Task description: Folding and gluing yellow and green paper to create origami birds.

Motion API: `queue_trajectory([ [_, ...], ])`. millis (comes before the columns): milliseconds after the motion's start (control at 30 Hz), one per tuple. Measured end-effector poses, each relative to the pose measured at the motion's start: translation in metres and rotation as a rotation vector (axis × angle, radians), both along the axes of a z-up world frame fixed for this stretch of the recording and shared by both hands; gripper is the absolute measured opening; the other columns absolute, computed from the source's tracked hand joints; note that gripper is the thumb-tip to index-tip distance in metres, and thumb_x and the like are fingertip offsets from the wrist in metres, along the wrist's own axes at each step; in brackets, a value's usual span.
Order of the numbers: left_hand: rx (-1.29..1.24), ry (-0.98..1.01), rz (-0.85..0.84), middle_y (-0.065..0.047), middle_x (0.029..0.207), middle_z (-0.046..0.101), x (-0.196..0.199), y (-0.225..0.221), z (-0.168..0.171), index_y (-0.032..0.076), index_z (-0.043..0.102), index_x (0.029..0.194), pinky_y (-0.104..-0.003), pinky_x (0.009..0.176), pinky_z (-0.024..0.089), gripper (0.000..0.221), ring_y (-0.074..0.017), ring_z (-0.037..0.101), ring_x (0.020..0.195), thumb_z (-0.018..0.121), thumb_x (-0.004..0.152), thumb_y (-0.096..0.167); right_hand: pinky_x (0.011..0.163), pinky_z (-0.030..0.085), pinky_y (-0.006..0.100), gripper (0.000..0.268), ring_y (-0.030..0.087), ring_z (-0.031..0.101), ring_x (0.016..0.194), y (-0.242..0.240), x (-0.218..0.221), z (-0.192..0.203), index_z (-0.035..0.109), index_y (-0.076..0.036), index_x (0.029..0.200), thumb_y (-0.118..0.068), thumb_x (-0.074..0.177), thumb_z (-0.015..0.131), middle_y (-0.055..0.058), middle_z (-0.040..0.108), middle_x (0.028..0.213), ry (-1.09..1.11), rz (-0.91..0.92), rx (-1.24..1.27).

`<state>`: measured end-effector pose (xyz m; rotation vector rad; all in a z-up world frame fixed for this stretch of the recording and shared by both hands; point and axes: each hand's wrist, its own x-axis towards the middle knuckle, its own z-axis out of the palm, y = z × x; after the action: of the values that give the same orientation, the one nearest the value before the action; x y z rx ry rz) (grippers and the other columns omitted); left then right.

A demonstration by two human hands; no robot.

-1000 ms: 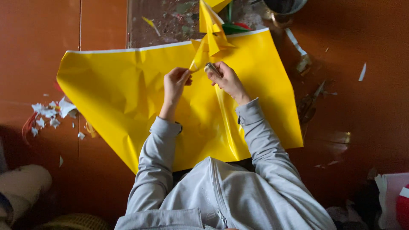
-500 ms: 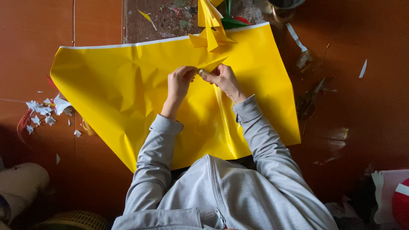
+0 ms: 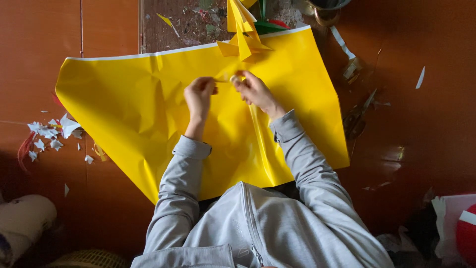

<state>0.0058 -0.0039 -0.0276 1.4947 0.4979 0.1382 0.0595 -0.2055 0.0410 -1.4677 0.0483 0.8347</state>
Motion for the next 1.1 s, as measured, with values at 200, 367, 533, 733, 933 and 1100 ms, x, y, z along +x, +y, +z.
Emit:
queue_trajectory([
  [200, -0.36, -0.041, 0.328, -0.016, 0.086, 0.074, 0.004, 0.018, -0.029, -0.01, 0.064, 0.11, -0.033, 0.068, 0.065, 0.017, -0.0221, 0.075, 0.071, 0.064, 0.098, 0.002, 0.077, 0.052, 0.044, 0.039, 0.036, 0.064, 0.089, -0.015, 0.061, -0.088, 0.066, 0.001, 0.105, -0.025, 0.08, 0.08, 0.018, 0.066, 0.096, -0.838, 0.001, -0.557],
  [367, -0.236, -0.026, 0.26, -0.016, 0.093, 0.075, 0.002, 0.015, -0.025, -0.008, 0.063, 0.12, -0.033, 0.073, 0.064, 0.023, -0.0223, 0.076, 0.077, 0.063, 0.1, 0.003, 0.085, 0.051, 0.047, 0.02, 0.039, 0.065, 0.095, -0.01, 0.079, -0.166, 0.066, 0.0, 0.091, -0.018, 0.091, 0.075, 0.021, 0.067, 0.096, -0.856, -0.068, -0.551],
  [533, 0.442, -0.193, 0.007, -0.019, 0.108, 0.073, 0.001, -0.003, 0.03, -0.003, 0.067, 0.124, -0.041, 0.087, 0.058, 0.031, -0.0325, 0.071, 0.097, 0.071, 0.093, -0.002, 0.083, 0.053, 0.046, 0.02, 0.042, 0.064, 0.094, 0.011, 0.034, -0.06, 0.063, -0.001, 0.095, -0.005, 0.075, 0.068, 0.021, 0.064, 0.1, -0.956, 0.032, -0.51],
  [733, 1.058, -0.388, -0.409, -0.017, 0.113, 0.067, -0.002, -0.016, 0.048, 0.003, 0.068, 0.118, -0.055, 0.117, 0.034, 0.047, -0.0369, 0.06, 0.117, 0.071, 0.072, -0.005, 0.085, 0.055, 0.044, 0.034, 0.037, 0.067, 0.106, 0.011, -0.016, 0.007, 0.067, -0.01, 0.119, -0.003, 0.086, 0.068, 0.014, 0.064, 0.122, -0.89, 0.299, -0.384],
  [933, 0.927, -0.225, -0.276, -0.011, 0.091, 0.066, 0.0, -0.009, 0.021, 0.005, 0.068, 0.101, -0.041, 0.089, 0.052, 0.017, -0.0285, 0.065, 0.088, 0.078, 0.087, 0.003, 0.087, 0.057, 0.038, 0.049, 0.033, 0.065, 0.111, -0.001, -0.008, -0.016, 0.055, -0.003, 0.132, 0.003, 0.083, 0.06, 0.014, 0.06, 0.127, -0.969, -0.034, -0.098],
  [1100, -0.146, -0.025, -0.079, 0.003, 0.081, 0.064, -0.001, 0.003, 0.006, 0.001, 0.065, 0.107, -0.021, 0.066, 0.052, 0.016, -0.0049, 0.059, 0.071, 0.075, 0.097, 0.006, 0.058, 0.052, 0.031, 0.023, 0.016, 0.066, 0.071, -0.001, -0.005, -0.073, 0.06, 0.0, 0.118, -0.009, 0.1, 0.071, 0.009, 0.065, 0.096, -0.145, -0.189, 0.162],
])
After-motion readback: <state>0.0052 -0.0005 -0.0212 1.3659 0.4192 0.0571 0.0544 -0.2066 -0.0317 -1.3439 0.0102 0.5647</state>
